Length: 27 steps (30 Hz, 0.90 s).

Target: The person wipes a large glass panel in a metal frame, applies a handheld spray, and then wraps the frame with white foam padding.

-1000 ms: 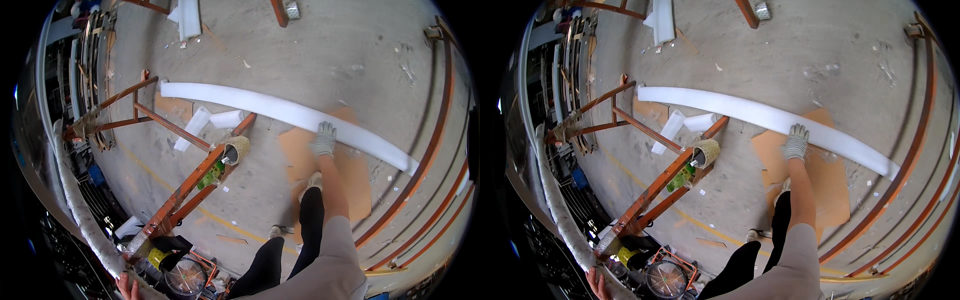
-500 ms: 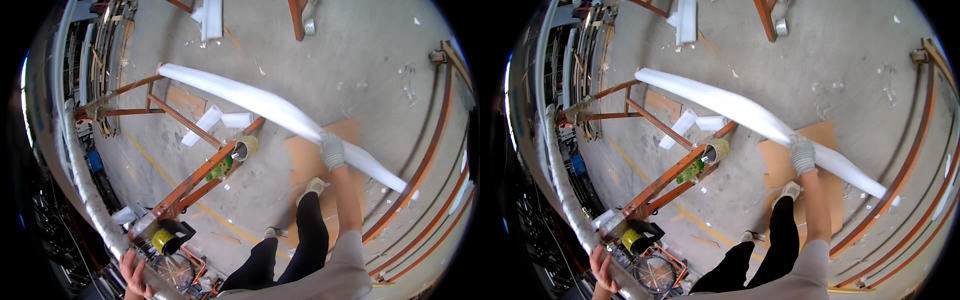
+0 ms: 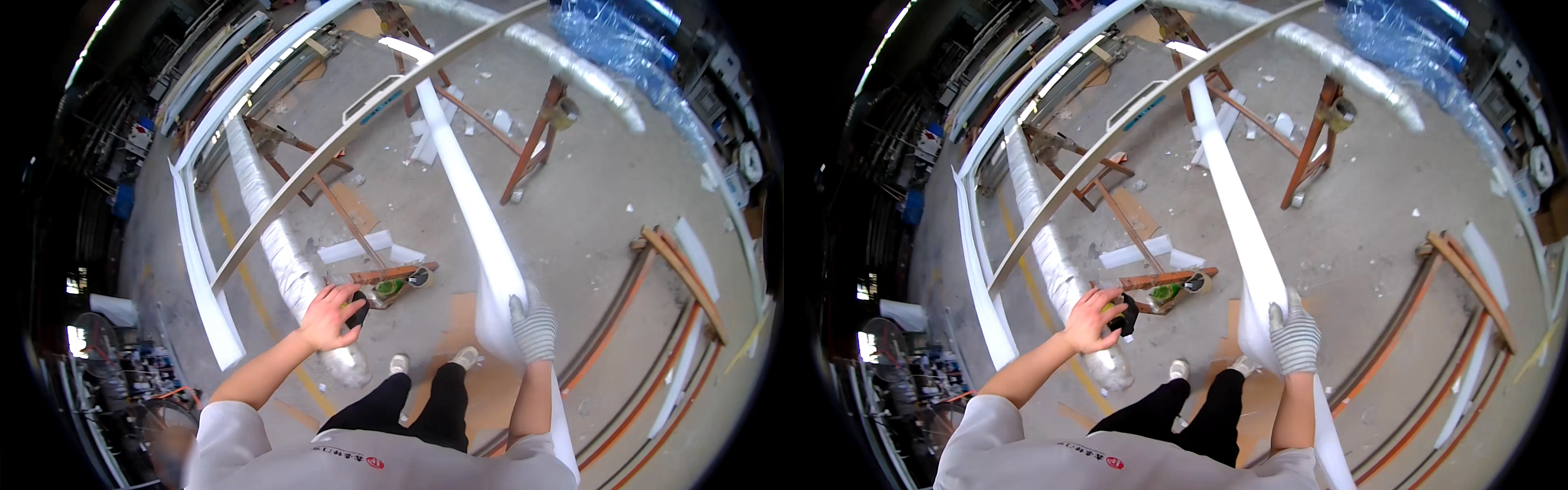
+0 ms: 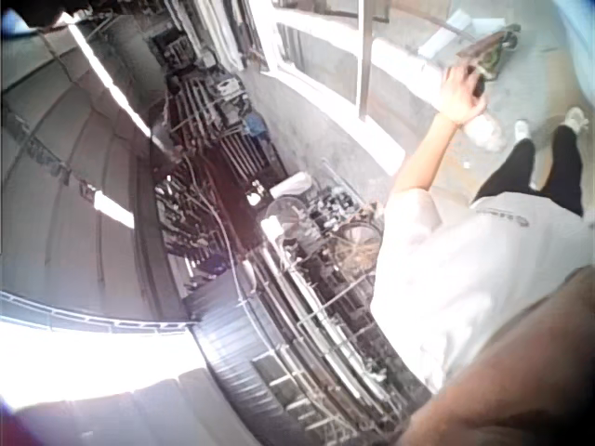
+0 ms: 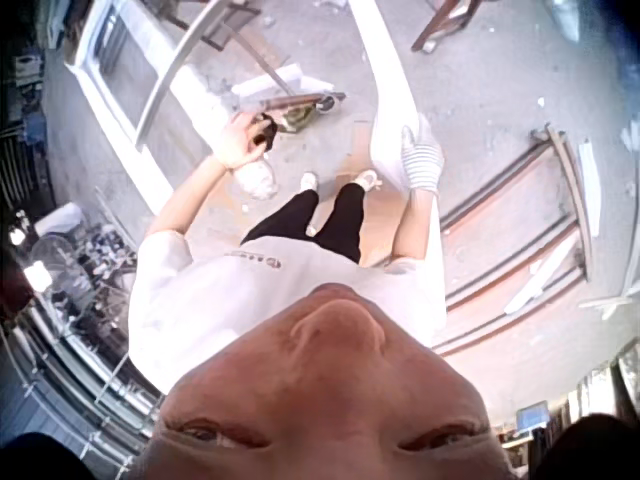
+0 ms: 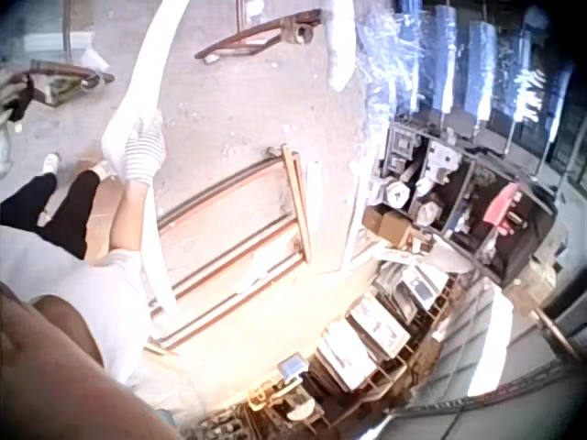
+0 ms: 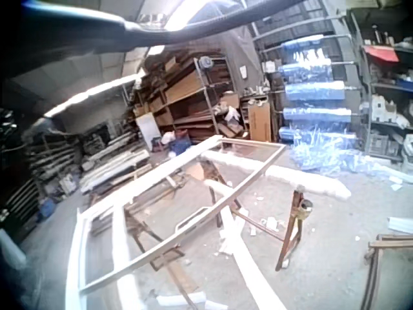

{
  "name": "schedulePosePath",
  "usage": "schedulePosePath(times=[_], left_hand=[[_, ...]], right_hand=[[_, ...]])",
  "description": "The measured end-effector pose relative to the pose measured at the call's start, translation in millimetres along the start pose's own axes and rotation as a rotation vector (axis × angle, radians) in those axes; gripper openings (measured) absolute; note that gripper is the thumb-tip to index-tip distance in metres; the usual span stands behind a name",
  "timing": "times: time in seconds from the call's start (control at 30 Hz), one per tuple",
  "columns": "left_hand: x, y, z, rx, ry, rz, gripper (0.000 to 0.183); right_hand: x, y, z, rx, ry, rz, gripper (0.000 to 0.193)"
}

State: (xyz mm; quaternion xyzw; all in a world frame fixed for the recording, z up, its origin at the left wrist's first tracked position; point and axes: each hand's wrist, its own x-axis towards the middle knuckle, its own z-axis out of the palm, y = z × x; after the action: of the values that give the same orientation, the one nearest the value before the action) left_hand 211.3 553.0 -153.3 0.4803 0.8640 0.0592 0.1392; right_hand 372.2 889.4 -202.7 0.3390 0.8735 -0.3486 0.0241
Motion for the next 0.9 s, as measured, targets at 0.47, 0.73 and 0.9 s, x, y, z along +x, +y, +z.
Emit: schedulePosePath(times=[0.47,0.73,0.9], left_hand=[[3.9,13.6,-2.4,-0.627,0.466,-0.006,0.087],[35.9,40.3,-83.9,-1.150,0.262,-0.341,0.110],[69.8,15.7,-33.1,-1.141,0.212,-0.671,0.116]], right_hand=[[-427.7,-16.6,-227.8,-1.057,0.789,0.346,0.026],[-526.2,17.4,-208.2,-0.868,0.948,0.540,0.017],[-537.0,118.6,-222.8,-0.173,1.169,0.430,0.013]])
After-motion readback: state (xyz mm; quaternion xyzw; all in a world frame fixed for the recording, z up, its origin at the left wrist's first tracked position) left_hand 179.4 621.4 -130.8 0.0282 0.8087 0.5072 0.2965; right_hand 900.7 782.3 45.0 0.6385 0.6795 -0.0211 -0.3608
